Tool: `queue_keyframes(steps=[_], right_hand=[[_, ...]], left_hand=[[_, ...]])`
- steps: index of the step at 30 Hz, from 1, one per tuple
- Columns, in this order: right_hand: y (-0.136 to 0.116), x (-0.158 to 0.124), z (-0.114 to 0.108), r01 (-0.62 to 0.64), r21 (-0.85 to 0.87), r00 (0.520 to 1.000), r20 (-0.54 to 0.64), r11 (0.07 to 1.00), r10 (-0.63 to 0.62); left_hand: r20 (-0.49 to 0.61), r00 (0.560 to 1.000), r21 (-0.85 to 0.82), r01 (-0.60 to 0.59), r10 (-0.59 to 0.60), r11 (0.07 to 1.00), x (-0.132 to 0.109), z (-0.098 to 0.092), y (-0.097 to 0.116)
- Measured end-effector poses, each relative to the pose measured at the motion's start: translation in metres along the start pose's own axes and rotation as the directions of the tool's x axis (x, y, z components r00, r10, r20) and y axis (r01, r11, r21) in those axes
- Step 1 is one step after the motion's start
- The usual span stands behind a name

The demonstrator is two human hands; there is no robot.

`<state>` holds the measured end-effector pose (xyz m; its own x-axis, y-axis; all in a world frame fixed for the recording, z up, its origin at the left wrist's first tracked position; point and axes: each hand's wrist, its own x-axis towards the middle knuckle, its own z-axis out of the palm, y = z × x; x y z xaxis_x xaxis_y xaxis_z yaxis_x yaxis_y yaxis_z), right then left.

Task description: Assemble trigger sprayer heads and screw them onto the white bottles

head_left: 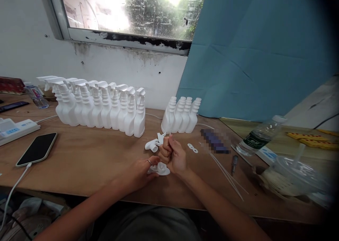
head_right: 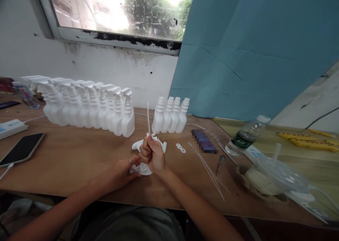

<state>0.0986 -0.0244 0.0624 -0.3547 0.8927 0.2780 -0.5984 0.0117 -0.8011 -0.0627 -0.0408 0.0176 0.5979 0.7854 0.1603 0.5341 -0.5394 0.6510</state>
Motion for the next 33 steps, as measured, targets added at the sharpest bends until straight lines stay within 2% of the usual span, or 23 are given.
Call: queue_keyframes(steps=[17, 33], right_hand=[[0.0031, -0.0028, 0.0018, 0.006, -0.035, 0.999, 0.051, 0.999, -0.004], [0.0054, -0.0051, 0.0069, 0.009, -0.063, 0.998, 0.065, 0.998, -0.005]], left_hand=[[-0.002, 0.999, 0.053, 0.043, -0.043, 0.998, -0.0001, -0.0048, 0.0071], [-0.016, 0.999, 0.078, 0.05, -0.049, 0.996, -0.0026, -0.0014, 0.0013]])
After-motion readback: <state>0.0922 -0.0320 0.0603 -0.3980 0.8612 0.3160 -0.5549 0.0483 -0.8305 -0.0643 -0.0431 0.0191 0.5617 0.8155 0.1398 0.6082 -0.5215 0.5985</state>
